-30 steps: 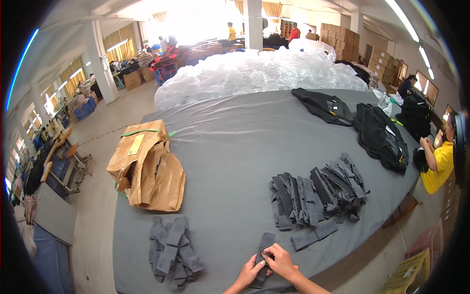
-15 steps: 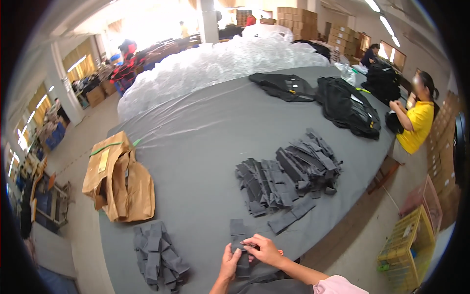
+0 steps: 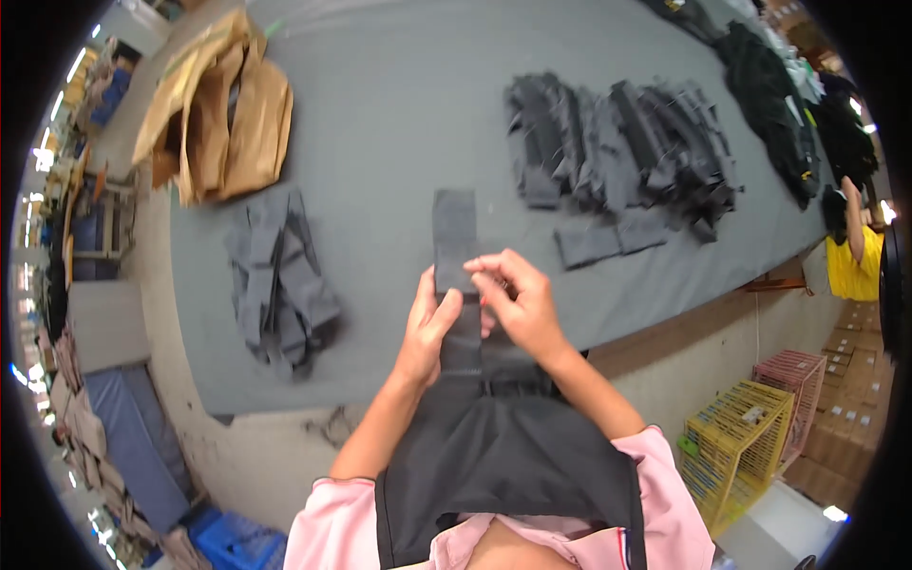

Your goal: Inspecting and trimming threads from small fabric components for manufacturing.

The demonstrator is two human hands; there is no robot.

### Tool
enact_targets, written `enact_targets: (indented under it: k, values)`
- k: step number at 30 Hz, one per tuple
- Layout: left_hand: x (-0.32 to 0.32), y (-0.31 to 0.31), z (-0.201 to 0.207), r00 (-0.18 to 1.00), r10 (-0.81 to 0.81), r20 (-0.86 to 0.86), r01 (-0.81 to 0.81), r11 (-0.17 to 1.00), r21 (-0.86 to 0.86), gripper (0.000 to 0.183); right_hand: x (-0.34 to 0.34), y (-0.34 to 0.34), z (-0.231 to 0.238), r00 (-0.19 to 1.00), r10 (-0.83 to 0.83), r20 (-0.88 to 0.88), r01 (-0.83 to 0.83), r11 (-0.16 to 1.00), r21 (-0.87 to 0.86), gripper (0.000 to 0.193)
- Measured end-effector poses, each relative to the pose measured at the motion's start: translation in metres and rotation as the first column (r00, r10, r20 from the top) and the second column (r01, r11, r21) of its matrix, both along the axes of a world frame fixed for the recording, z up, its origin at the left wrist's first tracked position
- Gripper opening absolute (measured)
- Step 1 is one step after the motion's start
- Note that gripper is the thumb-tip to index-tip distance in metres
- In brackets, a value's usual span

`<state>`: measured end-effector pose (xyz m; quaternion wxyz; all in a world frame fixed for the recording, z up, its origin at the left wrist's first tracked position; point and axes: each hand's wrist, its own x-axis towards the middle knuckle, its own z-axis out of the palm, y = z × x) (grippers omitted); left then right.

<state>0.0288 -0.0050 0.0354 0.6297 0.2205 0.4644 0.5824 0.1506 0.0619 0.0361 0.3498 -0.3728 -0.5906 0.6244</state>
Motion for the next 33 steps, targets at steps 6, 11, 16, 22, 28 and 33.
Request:
enact_targets:
  k: [6, 11, 16, 22, 28, 33]
  values:
    - [-0.012, -0.013, -0.031, 0.995, 0.001, 0.099, 0.002, 1.000, -0.030, 0.053, -0.009, -0.008, -0.019, 0.999, 0.040, 0.009, -0.040, 0.998, -0.051, 0.010]
    - [-0.009, -0.013, -0.029, 0.998, 0.004, 0.065, -0.001, 0.999, -0.052, 0.046, -0.006, -0.009, -0.023, 0.996, 0.076, 0.051, -0.071, 0.993, -0.098, 0.012]
    - [-0.007, -0.011, -0.034, 0.999, -0.018, 0.037, 0.022, 0.994, -0.103, 0.036, -0.001, -0.009, -0.031, 0.981, -0.005, 0.195, -0.021, 0.992, 0.128, 0.014]
    - [-0.015, -0.003, -0.026, 0.997, 0.072, -0.035, -0.076, 0.983, -0.169, 0.026, 0.019, -0.002, -0.010, 0.917, -0.082, 0.391, -0.088, 0.913, 0.399, 0.021]
    - [-0.012, -0.003, -0.028, 0.997, 0.044, -0.065, -0.055, 0.985, -0.164, 0.026, 0.021, 0.006, -0.004, 0.862, 0.005, 0.506, -0.284, 0.833, 0.475, 0.020]
    - [-0.013, -0.006, -0.028, 0.994, 0.039, -0.101, -0.057, 0.981, -0.186, 0.026, 0.018, 0.010, -0.004, 0.864, 0.036, 0.502, -0.341, 0.775, 0.532, 0.021]
